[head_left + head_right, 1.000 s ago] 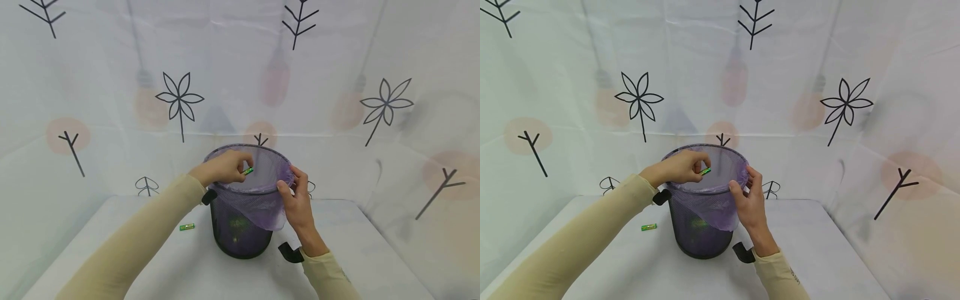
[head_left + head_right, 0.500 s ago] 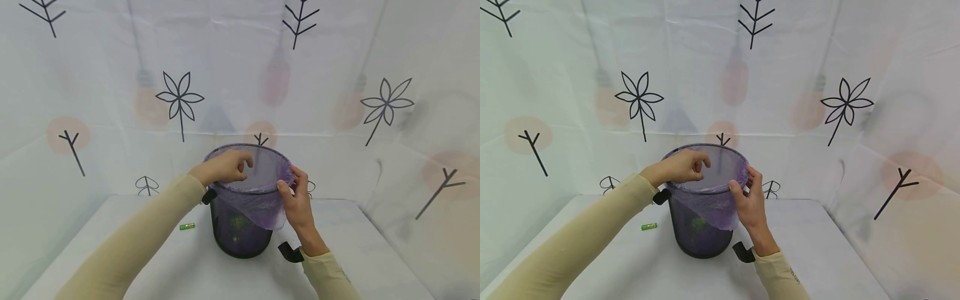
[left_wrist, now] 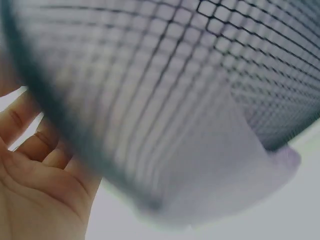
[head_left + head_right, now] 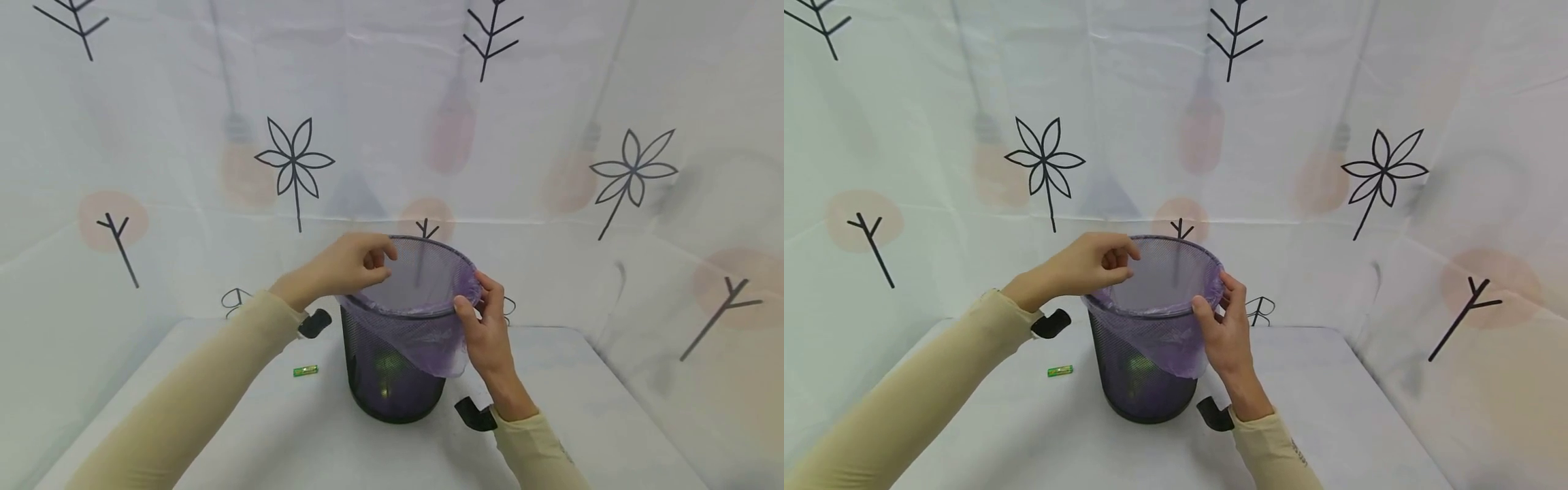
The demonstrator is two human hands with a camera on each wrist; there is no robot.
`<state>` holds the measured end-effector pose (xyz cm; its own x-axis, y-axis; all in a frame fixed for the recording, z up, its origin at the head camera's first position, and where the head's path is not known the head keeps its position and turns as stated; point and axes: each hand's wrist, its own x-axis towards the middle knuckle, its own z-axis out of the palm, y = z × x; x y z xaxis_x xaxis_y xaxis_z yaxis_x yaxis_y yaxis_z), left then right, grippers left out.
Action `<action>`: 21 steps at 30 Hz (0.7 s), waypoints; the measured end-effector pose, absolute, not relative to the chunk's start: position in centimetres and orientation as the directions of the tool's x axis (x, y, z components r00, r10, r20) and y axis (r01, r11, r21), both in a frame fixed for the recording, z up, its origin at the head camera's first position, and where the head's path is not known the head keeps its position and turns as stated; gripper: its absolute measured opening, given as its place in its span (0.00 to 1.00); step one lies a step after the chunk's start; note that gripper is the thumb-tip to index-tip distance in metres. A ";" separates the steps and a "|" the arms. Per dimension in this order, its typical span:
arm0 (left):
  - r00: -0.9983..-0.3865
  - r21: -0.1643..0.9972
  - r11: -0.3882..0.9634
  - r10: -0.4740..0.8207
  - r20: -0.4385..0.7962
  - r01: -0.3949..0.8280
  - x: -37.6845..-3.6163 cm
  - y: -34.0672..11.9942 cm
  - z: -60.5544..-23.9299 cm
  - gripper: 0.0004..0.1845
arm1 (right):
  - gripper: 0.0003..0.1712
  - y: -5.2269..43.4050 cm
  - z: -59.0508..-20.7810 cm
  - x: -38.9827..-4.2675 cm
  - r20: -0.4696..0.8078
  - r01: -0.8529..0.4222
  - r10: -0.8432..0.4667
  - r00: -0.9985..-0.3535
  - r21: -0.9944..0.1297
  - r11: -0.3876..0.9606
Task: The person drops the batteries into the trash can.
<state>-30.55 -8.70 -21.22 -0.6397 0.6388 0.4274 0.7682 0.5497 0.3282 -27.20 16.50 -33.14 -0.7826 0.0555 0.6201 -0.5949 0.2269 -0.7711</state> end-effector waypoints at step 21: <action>-0.726 0.391 0.625 0.474 0.498 0.676 -28.7 -18.1 -28.2 0.10 | 0.32 16.5 -33.3 -27.2 0.624 -0.598 0.058 -0.779 -0.768 0.230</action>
